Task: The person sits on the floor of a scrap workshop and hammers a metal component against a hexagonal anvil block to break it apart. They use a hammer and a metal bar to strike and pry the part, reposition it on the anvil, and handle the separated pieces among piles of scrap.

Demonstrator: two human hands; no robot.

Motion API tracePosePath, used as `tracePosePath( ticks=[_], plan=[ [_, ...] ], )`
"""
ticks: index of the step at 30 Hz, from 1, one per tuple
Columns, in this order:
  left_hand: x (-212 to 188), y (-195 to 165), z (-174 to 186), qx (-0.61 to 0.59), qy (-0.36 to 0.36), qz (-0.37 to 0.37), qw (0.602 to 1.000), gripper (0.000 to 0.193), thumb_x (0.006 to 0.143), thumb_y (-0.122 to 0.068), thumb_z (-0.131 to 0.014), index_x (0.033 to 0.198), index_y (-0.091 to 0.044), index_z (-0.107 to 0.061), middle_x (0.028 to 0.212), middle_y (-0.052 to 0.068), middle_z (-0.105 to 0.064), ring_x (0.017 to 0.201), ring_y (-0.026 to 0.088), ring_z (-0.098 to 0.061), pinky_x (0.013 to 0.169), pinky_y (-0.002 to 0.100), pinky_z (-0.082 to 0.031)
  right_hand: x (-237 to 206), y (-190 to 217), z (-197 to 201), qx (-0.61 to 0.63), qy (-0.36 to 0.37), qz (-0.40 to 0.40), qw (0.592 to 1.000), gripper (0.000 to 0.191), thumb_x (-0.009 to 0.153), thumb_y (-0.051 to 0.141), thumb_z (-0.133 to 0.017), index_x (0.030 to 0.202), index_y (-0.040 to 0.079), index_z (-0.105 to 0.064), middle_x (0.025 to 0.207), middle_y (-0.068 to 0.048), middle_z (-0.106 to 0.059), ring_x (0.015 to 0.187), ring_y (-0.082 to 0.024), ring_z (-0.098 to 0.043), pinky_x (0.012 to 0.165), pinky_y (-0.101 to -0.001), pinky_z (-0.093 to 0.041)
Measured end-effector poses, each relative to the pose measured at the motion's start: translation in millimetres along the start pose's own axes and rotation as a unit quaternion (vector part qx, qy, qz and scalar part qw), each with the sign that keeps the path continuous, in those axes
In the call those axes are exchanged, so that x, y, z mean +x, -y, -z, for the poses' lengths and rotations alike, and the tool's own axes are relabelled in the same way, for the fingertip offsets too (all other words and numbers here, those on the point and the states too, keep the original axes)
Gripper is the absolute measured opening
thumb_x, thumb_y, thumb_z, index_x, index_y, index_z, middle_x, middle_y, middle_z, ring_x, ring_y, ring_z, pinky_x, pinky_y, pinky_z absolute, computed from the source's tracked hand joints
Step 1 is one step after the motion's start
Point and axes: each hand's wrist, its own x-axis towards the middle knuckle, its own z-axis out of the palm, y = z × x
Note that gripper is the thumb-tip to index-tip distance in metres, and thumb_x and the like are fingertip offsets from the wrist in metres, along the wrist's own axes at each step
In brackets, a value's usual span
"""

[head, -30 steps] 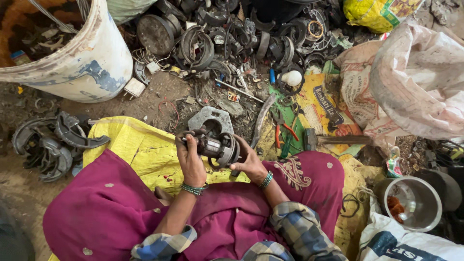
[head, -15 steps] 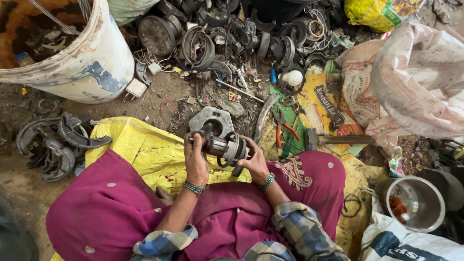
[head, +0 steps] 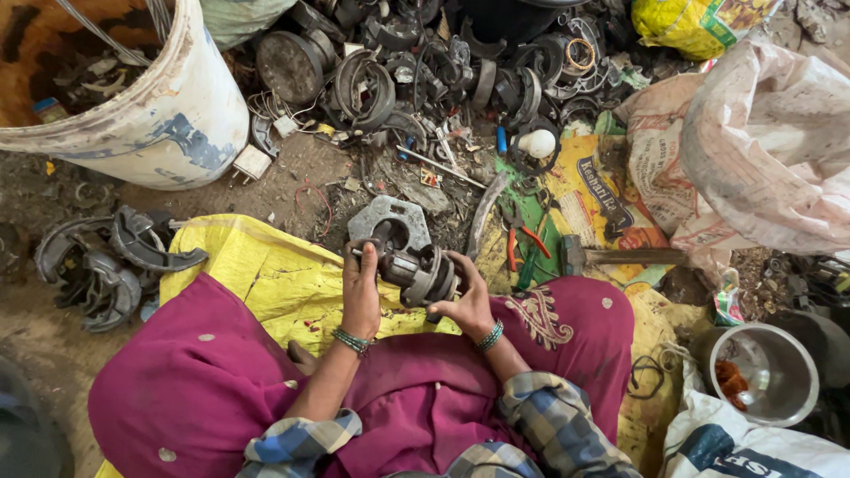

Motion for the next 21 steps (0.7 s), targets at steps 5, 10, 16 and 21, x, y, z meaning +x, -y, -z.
tracePosePath(
  ticks=[5,10,16,21],
  plan=[
    [5.2,3.7,2.9,-0.030,-0.027,0.059,0.997,0.034,0.105,-0.038,-0.054,0.122,-0.010,-0.062,0.119,0.000,-0.063,0.109,0.010,-0.056,0.101,0.027,-0.044,-1.6,2.6,-4.2,-0.017,-0.004,0.026,1.000,0.113,0.053,0.044,-0.101,0.145,0.001,-0.050,0.133,-0.013,-0.066,0.124,-0.021,-0.065,0.108,-0.0355,-0.055],
    [8.1,14.8,4.7,-0.138,-0.019,0.108,0.984,0.039,0.104,-0.036,-0.059,0.126,-0.005,-0.062,0.123,0.005,-0.069,0.111,0.015,-0.062,0.099,0.032,-0.049,-3.7,4.1,-6.7,-0.015,-0.033,0.069,0.997,0.116,0.056,0.040,-0.100,0.149,0.000,-0.043,0.138,-0.016,-0.062,0.131,-0.025,-0.061,0.111,-0.0375,-0.052],
    [8.2,14.6,7.2,-0.142,-0.017,0.151,0.978,0.038,0.102,-0.037,-0.060,0.127,-0.008,-0.061,0.119,0.004,-0.070,0.109,0.015,-0.063,0.099,0.033,-0.049,-4.6,-4.4,-9.3,0.012,-0.041,0.071,0.997,0.121,0.058,0.042,-0.099,0.152,0.000,-0.036,0.144,-0.017,-0.058,0.137,-0.028,-0.058,0.116,-0.0402,-0.050],
    [6.8,4.8,3.7,-0.119,0.013,0.101,0.988,0.041,0.102,-0.038,-0.058,0.127,-0.006,-0.063,0.124,0.003,-0.071,0.115,0.013,-0.063,0.104,0.031,-0.046,-3.3,-6.3,-7.5,0.008,-0.045,0.049,0.998,0.120,0.057,0.043,-0.098,0.152,0.002,-0.038,0.144,-0.016,-0.056,0.137,-0.028,-0.057,0.115,-0.0416,-0.051]
  ],
)
